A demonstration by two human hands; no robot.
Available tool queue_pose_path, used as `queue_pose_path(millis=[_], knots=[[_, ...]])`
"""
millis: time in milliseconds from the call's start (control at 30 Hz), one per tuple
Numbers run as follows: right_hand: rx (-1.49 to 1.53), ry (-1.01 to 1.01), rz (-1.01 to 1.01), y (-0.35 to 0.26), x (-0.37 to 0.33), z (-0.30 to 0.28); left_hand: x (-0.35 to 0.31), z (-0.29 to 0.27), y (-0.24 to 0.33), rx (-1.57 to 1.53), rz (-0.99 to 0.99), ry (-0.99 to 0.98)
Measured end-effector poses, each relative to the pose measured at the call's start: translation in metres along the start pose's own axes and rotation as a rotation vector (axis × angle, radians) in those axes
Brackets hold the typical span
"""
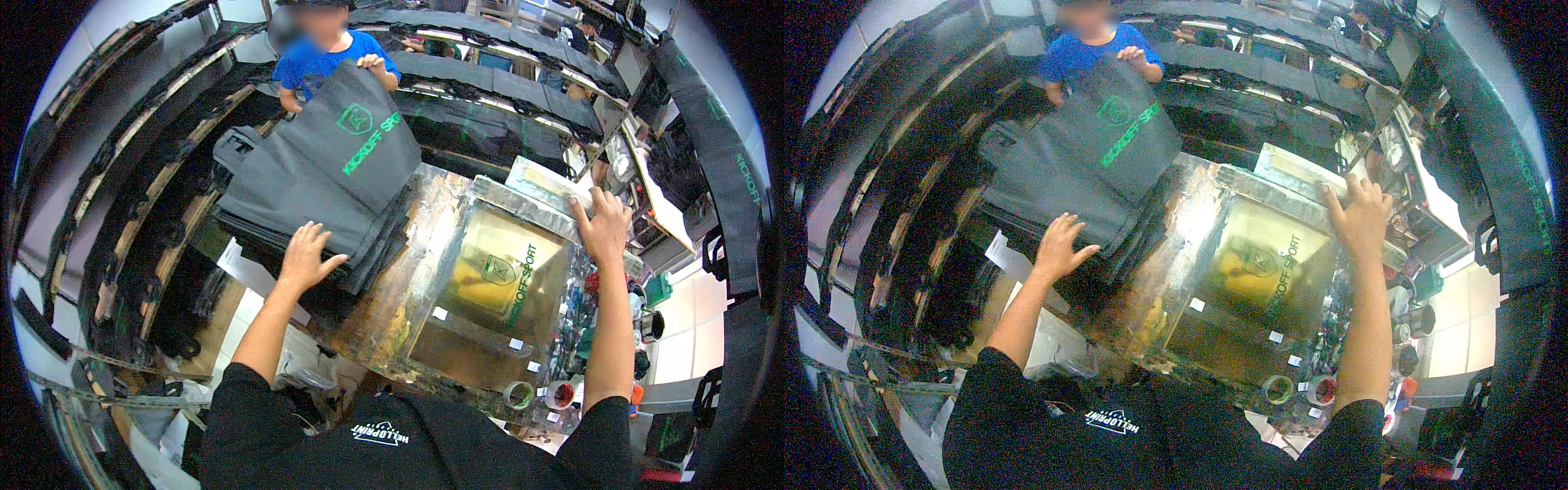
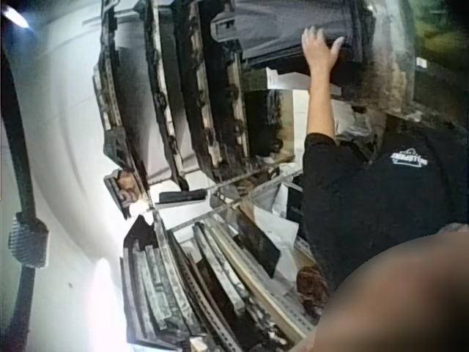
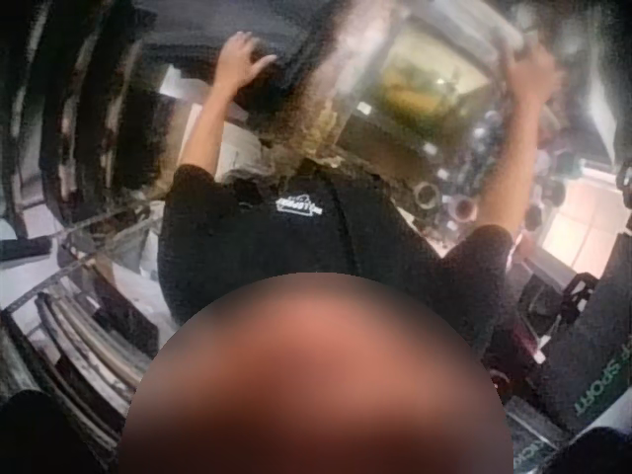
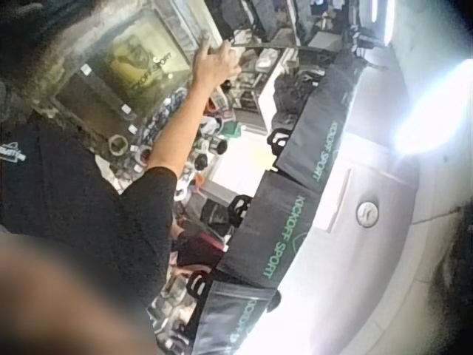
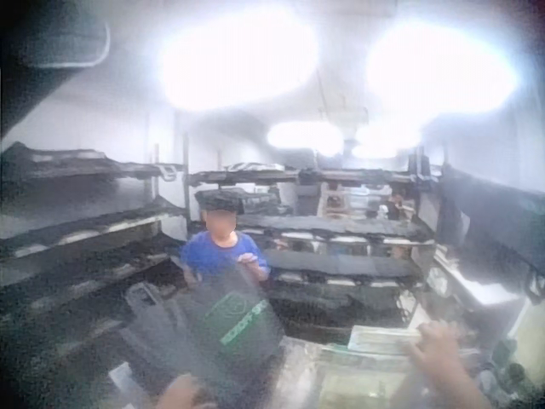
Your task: The person performs screen printing on black tote bags using a squeegee and green ink. They repeatedly pull ink across the screen, lift the frame to reveal the printed logo, and pass each finished bag to a coworker. The process is repeated for multiple bags throughout the clip.
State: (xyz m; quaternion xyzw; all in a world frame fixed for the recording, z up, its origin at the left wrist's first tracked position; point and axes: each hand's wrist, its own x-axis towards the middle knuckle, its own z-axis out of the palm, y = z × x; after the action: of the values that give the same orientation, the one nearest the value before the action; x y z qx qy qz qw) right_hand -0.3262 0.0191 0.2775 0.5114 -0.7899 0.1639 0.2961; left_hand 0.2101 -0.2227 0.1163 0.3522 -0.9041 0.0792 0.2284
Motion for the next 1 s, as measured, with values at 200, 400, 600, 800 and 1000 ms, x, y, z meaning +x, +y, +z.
queue_pose_path(millis=[200, 400, 600, 800, 1000], knots=[[-0.022, 0.008, 0.010, 0.009, -0.002, 0.003, 0.016, 0.031, 0.038, 0.146, -0.186, -0.449], [-0.003, 0.012, 0.014, 0.001, -0.009, -0.002, 0.020, 0.027, 0.042, 0.070, -0.251, -0.405], [-0.008, 0.045, -0.001, 0.002, -0.015, -0.002, 0.040, 0.016, 0.044, 0.090, -0.350, -0.294], [0.023, 0.040, -0.013, 0.003, -0.011, -0.005, 0.080, -0.003, 0.035, -0.087, 0.256, 0.146], [0.026, 0.079, -0.023, 0.012, 0.002, 0.003, 0.079, 0.030, 0.157, -0.221, 0.689, -0.075]])
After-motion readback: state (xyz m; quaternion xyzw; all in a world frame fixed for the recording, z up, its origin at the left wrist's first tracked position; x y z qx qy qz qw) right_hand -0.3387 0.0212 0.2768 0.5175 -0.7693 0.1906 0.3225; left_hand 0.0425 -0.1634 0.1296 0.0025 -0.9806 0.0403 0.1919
